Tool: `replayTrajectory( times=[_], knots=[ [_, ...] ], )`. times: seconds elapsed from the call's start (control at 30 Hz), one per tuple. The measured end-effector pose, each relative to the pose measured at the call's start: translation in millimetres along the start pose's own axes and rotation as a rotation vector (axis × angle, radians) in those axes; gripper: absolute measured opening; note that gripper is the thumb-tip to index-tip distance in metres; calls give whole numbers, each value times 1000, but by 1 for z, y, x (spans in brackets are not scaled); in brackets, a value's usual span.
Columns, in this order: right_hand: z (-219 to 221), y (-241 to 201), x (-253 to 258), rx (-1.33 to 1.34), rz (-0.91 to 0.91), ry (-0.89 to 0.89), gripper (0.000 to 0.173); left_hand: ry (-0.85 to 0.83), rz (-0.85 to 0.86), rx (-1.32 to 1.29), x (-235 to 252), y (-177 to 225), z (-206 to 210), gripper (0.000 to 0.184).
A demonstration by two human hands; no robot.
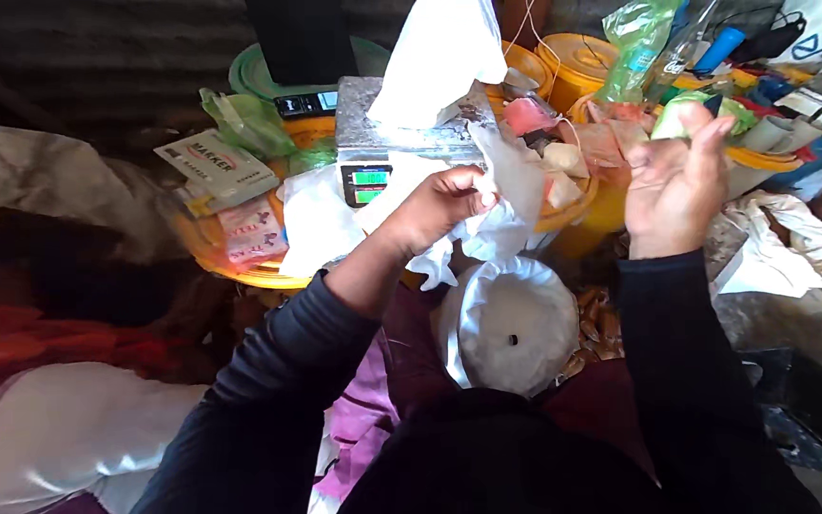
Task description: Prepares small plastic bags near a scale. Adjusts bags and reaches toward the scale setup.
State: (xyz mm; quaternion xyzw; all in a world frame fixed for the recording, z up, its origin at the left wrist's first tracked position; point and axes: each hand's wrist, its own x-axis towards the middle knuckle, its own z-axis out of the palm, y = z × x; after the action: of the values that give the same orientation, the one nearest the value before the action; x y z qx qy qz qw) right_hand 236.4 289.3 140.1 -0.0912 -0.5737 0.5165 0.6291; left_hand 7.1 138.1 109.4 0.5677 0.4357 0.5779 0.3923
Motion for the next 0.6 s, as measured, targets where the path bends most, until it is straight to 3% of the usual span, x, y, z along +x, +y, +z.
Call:
replayTrajectory(
  times=[0.03,0.1,0.13,0.17,0.23,0.27,0.3,0.43,0.5,0.6],
  knots=[
    [9,-4,-5,-144,-30,-225,40,-52,9,75,3,6,4,11],
    [31,-6,-13,-381,12,-680,96,-132,39,194,8,20,13,8],
    [40,-2,-16,-461,68,-818,105,-157,57,226,11,26,18,6],
    [45,1,-20,-523,127,-871,94,-175,75,246,13,32,20,5],
    [47,1,-17,-633,133,-849,36,-207,66,314,14,42,16,21],
    [45,-4,-11,-660,155,-805,17,-219,29,399,12,47,11,32],
    [40,-12,-3,-674,197,-736,11,-233,-27,505,10,52,5,36],
    [22,-38,24,-473,344,-332,21,-300,-218,748,0,53,-20,9],
    [16,-44,32,-342,374,-238,25,-238,-220,592,-5,48,-31,9],
    [9,-51,36,-254,417,-185,30,-2,-151,100,-10,42,-37,17]
  ],
)
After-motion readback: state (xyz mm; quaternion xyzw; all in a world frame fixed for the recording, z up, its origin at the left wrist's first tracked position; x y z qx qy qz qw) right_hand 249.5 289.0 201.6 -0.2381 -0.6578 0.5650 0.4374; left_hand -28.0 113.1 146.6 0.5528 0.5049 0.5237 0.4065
